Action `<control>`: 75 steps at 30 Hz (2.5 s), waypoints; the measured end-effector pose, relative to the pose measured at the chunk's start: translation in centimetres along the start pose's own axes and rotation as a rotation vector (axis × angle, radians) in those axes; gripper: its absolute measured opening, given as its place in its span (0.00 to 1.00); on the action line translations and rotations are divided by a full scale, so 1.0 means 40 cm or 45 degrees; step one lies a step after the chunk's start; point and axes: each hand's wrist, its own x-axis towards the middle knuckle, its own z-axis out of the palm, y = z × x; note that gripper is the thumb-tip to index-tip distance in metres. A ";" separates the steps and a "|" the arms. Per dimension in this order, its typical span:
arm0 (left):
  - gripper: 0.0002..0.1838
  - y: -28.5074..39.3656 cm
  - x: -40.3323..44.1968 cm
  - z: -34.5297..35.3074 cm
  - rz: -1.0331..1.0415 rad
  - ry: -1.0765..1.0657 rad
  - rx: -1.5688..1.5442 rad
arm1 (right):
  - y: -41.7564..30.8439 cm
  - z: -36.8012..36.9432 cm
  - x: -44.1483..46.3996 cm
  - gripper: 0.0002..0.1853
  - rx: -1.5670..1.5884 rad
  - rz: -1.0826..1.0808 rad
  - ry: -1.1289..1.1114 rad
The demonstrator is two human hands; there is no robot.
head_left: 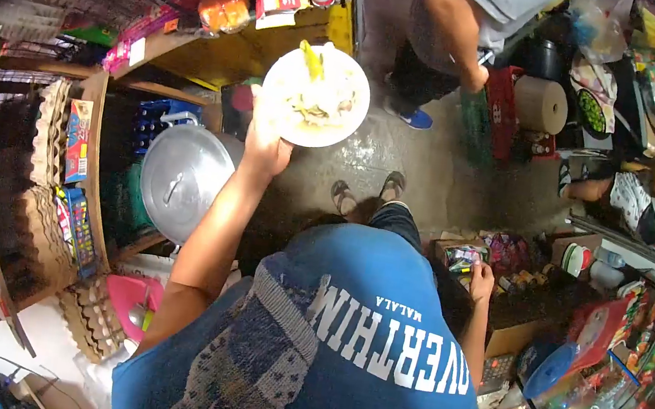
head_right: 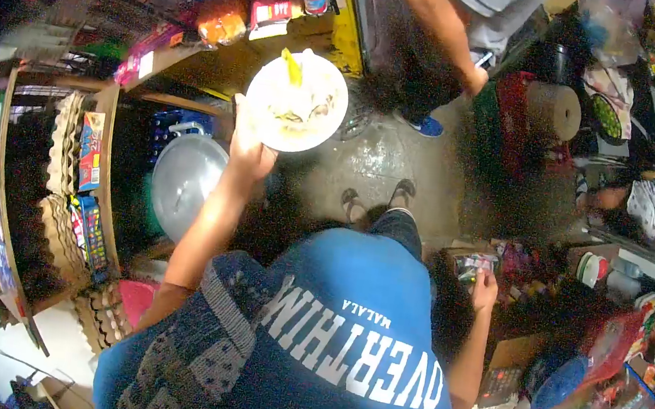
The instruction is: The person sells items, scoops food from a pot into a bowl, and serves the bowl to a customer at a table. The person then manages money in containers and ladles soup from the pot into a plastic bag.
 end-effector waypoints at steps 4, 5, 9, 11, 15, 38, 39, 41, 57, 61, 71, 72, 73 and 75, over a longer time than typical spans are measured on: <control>0.35 0.023 0.032 0.059 -0.051 0.172 0.046 | -0.005 -0.011 -0.019 0.15 0.046 0.165 -0.005; 0.35 0.020 0.043 0.053 -0.090 0.260 0.044 | 0.034 -0.011 -0.017 0.15 0.027 0.110 0.019; 0.35 0.027 0.061 0.066 -0.039 0.229 0.252 | 0.111 -0.026 0.005 0.16 -0.198 0.062 0.056; 0.35 0.022 0.078 0.070 -0.136 0.404 0.096 | 0.105 -0.029 0.010 0.17 -0.164 0.205 0.058; 0.35 0.011 0.106 0.081 -0.095 0.430 0.149 | 0.195 -0.044 0.078 0.17 -0.264 0.182 0.088; 0.38 -0.197 0.382 0.309 -0.276 0.576 0.148 | -0.212 -0.225 0.372 0.26 -0.358 0.111 -0.061; 0.38 -0.213 0.411 0.317 -0.290 0.565 0.147 | -0.198 -0.230 0.406 0.26 -0.351 0.100 -0.047; 0.39 -0.264 0.480 0.297 -0.275 0.541 0.164 | -0.187 -0.231 0.470 0.23 -0.347 0.115 -0.047; 0.35 -0.463 1.253 0.506 -0.305 -0.030 0.201 | -0.021 -0.104 0.740 0.17 -0.352 -0.058 -0.043; 0.36 -0.492 1.442 0.584 -0.396 0.048 0.084 | 0.008 -0.059 0.784 0.19 -0.285 0.099 0.032; 0.38 -0.634 1.905 0.663 -0.486 0.057 0.070 | -0.342 -0.081 1.277 0.17 -0.131 0.242 -0.087; 0.38 -0.620 1.943 0.706 -0.548 0.114 0.085 | -0.369 -0.081 1.325 0.17 -0.119 0.249 -0.085; 0.38 -0.622 1.986 0.737 -0.610 0.160 0.105 | -0.394 -0.076 1.371 0.17 -0.105 0.255 -0.075; 0.38 -0.664 2.069 0.719 -0.599 0.078 0.137 | -0.446 -0.054 1.439 0.16 -0.068 0.275 -0.047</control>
